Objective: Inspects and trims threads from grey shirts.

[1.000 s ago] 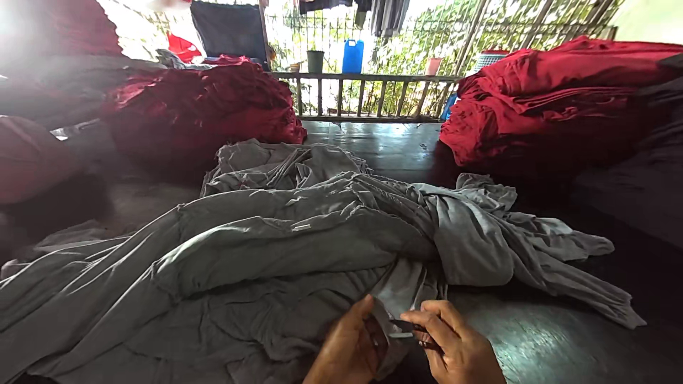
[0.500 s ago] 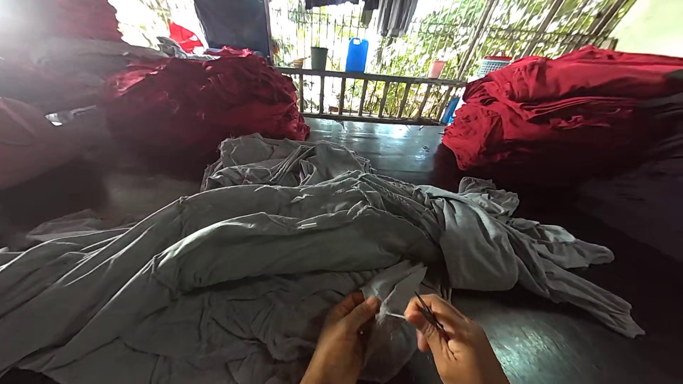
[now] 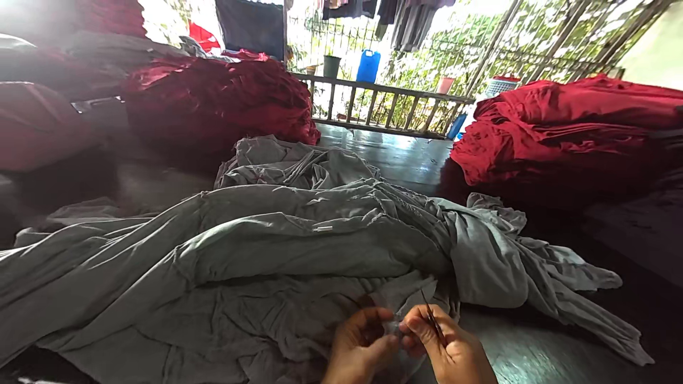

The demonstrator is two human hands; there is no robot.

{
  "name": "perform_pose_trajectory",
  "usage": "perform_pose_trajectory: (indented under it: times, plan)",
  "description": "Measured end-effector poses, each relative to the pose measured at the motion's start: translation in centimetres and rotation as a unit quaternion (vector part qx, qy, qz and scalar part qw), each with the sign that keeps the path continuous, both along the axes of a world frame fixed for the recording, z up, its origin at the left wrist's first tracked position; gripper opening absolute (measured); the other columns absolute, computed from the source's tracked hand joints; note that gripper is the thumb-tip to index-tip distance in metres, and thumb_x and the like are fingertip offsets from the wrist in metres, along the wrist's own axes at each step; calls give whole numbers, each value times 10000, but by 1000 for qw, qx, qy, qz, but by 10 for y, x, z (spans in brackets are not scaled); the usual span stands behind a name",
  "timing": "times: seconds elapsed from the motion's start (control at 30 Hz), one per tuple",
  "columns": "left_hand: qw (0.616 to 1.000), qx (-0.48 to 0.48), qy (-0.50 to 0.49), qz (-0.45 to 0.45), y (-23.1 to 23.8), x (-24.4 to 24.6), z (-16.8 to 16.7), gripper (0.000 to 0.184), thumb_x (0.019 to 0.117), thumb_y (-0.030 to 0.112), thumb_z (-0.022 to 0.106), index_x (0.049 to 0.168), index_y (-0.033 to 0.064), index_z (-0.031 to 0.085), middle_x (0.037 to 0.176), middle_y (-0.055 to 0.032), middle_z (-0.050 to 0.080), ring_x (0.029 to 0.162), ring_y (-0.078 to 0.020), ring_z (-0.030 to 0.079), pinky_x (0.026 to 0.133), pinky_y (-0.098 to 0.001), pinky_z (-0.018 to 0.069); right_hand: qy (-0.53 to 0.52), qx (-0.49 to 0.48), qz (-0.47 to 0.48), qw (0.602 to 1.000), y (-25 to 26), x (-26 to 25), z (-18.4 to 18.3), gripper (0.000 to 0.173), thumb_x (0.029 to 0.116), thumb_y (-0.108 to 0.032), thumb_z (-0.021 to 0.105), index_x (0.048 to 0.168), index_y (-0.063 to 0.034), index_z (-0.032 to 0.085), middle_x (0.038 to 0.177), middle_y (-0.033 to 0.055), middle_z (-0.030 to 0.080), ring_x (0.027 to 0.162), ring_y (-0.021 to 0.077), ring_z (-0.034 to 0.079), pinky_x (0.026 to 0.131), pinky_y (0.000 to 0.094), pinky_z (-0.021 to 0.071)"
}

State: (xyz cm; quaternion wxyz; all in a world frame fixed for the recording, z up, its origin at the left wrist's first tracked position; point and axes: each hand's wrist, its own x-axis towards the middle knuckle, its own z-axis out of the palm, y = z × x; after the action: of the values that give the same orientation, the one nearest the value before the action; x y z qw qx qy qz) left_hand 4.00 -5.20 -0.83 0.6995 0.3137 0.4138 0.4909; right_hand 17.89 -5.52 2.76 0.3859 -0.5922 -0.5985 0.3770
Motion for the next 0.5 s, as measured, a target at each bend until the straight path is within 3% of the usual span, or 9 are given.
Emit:
perform_pose_trajectory:
  times: [0.07, 0.17, 0.3, 0.4, 0.5]
  plan:
    - [1000, 9, 14, -5, -1, 0, 0, 316, 849, -113, 674, 1155, -80, 602, 935, 12, 691, 818, -6, 666, 793, -201, 569, -24, 11, 10, 1000, 1, -1, 1, 163, 1005, -22, 554, 996, 118, 638, 837, 113, 694, 701, 32, 674, 698, 187, 570]
    - [999, 18, 32, 5, -1, 2, -1, 286, 846, -95, 697, 1119, -73, 617, 899, 19, 678, 770, 9, 639, 755, -185, 557, -92, 57, 31, 994, 3, -3, 1, 179, 982, -36, 593, 989, 123, 674, 821, 172, 694, 691, 127, 676, 685, 244, 566]
    - [997, 55, 42, 25, -2, 4, 1, 155, 863, -113, 640, 995, -35, 667, 848, 84, 694, 768, 53, 648, 765, -161, 556, -211, 119, 76, 967, 4, -7, 13, 155, 897, 29, 651, 1003, 109, 732, 942, 246, 737, 815, 352, 739, 747, 438, 597]
    - [993, 88, 65, 44, -4, 5, -1, 119, 857, -124, 622, 903, -33, 683, 827, 103, 701, 778, 88, 639, 770, -135, 539, -253, 142, 111, 950, 7, -9, 18, 145, 900, 11, 649, 978, 80, 750, 964, 237, 745, 868, 383, 748, 749, 470, 601]
    - [986, 111, 117, 51, -6, 5, -4, 82, 889, -99, 606, 924, -109, 679, 850, 25, 701, 808, 78, 625, 801, -130, 519, -264, 160, 105, 945, 10, -7, 15, 137, 885, 8, 656, 954, 59, 763, 953, 224, 752, 872, 393, 738, 753, 459, 592]
